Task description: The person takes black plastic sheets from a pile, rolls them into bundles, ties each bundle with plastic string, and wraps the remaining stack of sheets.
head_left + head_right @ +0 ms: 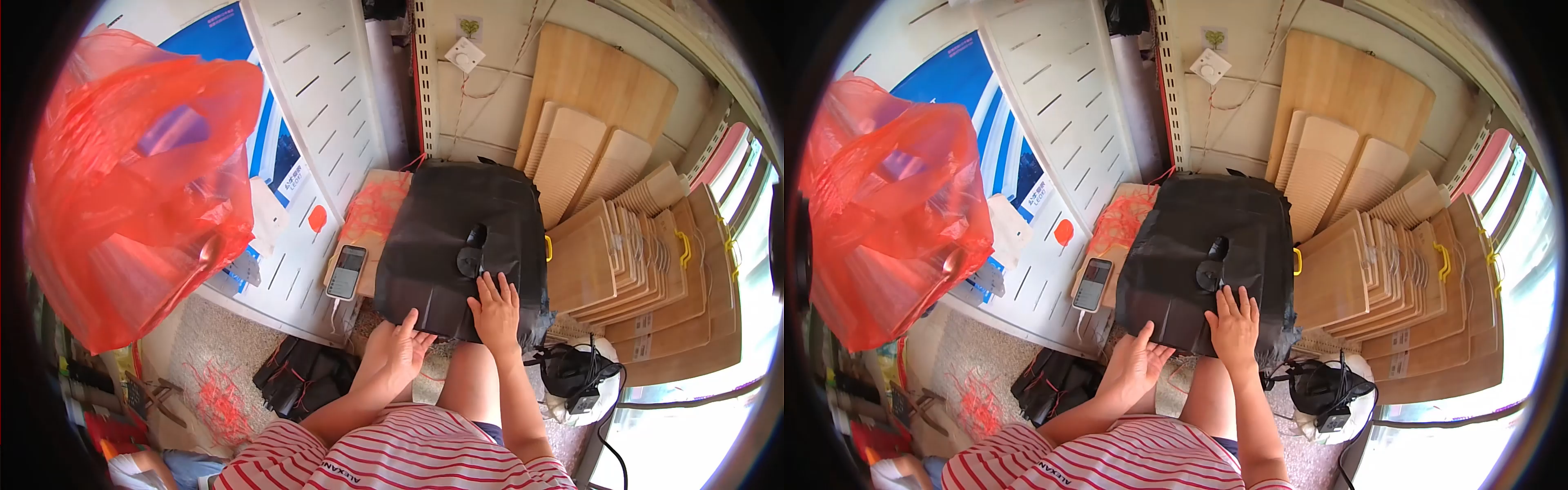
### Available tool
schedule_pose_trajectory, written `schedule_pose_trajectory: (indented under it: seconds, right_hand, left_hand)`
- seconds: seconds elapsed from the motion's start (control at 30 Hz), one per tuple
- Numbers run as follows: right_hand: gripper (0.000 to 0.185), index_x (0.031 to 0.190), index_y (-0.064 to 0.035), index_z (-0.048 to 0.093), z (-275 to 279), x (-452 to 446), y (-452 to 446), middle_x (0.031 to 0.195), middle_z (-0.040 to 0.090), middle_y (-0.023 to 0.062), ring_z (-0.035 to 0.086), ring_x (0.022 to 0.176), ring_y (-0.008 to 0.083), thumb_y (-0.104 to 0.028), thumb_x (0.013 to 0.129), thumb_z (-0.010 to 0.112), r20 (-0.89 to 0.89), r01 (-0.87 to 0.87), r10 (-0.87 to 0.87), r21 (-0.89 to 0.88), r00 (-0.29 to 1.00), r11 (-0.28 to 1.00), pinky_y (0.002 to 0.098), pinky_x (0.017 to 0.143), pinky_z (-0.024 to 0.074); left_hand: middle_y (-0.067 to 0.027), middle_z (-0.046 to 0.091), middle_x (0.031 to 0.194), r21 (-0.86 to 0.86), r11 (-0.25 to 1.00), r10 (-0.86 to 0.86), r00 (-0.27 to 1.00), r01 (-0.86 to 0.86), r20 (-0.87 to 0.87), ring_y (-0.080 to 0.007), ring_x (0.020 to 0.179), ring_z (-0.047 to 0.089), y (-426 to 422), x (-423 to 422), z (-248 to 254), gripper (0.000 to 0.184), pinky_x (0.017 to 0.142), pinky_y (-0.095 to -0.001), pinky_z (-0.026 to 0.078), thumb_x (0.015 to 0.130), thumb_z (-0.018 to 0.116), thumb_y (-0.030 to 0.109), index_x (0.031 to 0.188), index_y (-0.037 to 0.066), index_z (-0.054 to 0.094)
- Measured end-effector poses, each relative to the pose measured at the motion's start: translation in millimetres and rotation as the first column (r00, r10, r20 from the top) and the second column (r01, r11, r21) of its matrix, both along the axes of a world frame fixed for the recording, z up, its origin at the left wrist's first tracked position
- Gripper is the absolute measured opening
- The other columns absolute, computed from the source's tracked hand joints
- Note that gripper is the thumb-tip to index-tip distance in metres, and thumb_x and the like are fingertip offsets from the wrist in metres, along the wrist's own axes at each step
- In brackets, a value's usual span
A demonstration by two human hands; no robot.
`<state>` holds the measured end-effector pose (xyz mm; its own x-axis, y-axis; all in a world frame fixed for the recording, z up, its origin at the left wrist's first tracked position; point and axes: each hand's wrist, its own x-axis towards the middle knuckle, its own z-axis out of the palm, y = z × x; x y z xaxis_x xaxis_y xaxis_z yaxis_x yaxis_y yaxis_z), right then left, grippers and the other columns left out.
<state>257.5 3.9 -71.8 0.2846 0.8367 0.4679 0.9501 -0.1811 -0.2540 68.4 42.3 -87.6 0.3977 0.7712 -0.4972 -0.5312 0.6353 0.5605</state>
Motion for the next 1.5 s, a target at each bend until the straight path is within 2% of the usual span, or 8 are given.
schedule_pose_trajectory:
  seconds: [0.23,0.37,0.6,0.83,1.13,1.27,1.37,1.5]
  right_hand:
    - [0.038,0.123,0.0047,0.059,26,-23,33,0.135,0.053,0.0262,0.050,0.126,0.0429,-0.020,0.094,0.060,-0.359,0.006,0.093,0.264,0.929,0.965,0.0478,0.106,0.0399]
    - [0.053,0.144,0.0028,0.041,24,-37,96,0.153,0.035,0.0226,0.031,0.144,0.0308,-0.032,0.104,0.046,-0.874,0.027,0.301,0.336,0.381,0.941,0.0365,0.115,0.0278]
    - [0.069,0.154,0.0014,0.009,-35,-38,160,0.163,0.010,0.0123,0.011,0.150,0.0232,-0.038,0.106,0.038,-0.831,0.261,0.440,0.366,-0.341,0.893,0.0354,0.122,0.0114]
    - [0.072,0.154,0.0020,0.010,-23,-24,146,0.163,0.009,0.0136,0.010,0.150,0.0252,-0.045,0.105,0.035,-0.783,0.233,0.473,0.412,-0.404,0.881,0.0365,0.122,0.0112]
    - [0.084,0.151,-0.0001,0.029,-16,-6,125,0.159,0.025,0.0142,0.017,0.149,0.0226,-0.064,0.097,0.037,-0.803,0.163,0.401,0.368,-0.441,0.916,0.0369,0.120,0.0118]
    - [0.068,0.126,-0.0081,0.062,17,1,107,0.117,0.067,0.0069,0.065,0.101,0.0207,-0.066,0.093,0.048,-0.609,0.283,0.355,0.216,-0.710,0.935,0.0354,0.090,0.0516]
    - [0.074,0.127,-0.0079,0.061,35,17,96,0.119,0.066,0.0063,0.064,0.104,0.0214,-0.069,0.086,0.056,-0.610,0.149,0.361,0.370,-0.706,0.917,0.0353,0.090,0.0515]
    - [0.077,0.134,0.0074,0.051,53,50,88,0.133,0.056,0.0223,0.058,0.118,0.0296,-0.055,0.090,0.061,-0.956,0.232,0.225,0.179,-0.189,0.956,0.0362,0.102,0.0441]
  left_hand:
    - [-0.0022,0.065,0.103,-0.050,0.989,0.142,0.986,-0.138,0.082,-0.0188,0.101,0.062,13,-11,-5,0.037,0.092,-0.0388,0.048,0.087,0.074,0.023,0.116,0.008,0.057]
    - [-0.0007,0.066,0.103,0.012,0.984,0.177,0.966,-0.178,-0.187,-0.0167,0.099,0.062,10,-14,-25,0.033,0.089,-0.0341,0.047,0.082,0.074,0.013,0.112,0.005,0.061]
    - [0.0007,0.065,0.100,0.521,0.838,0.302,0.932,-0.161,-0.198,-0.0077,0.088,0.058,11,-7,-14,0.026,0.078,-0.0252,0.045,0.081,0.072,0.002,0.105,-0.001,0.065]
    - [-0.0034,0.062,0.111,0.653,0.751,0.155,0.935,0.097,-0.318,-0.0105,0.095,0.058,14,5,24,0.028,0.088,-0.0273,0.046,0.081,0.067,-0.002,0.108,-0.003,0.065]
    - [-0.0269,0.035,0.151,0.899,-0.007,0.162,0.888,0.438,-0.431,-0.0427,0.146,0.023,36,28,51,0.017,0.117,-0.0552,0.017,0.070,0.062,0.001,0.086,-0.005,0.064]
    - [-0.0264,0.037,0.150,0.818,-0.156,0.195,0.829,0.554,-0.524,-0.0420,0.144,0.027,34,32,60,0.025,0.116,-0.0506,0.024,0.071,0.062,0.002,0.094,-0.008,0.064]
    - [-0.0267,0.036,0.150,0.802,-0.162,0.107,0.818,0.574,-0.565,-0.0407,0.143,0.030,31,37,53,0.021,0.114,-0.0451,0.031,0.071,0.065,0.003,0.089,-0.008,0.063]
    - [-0.0258,0.032,0.152,0.730,-0.206,0.136,0.758,0.651,-0.638,-0.0393,0.143,0.030,24,38,58,0.029,0.111,-0.0431,0.037,0.067,0.069,0.002,0.094,-0.007,0.061]
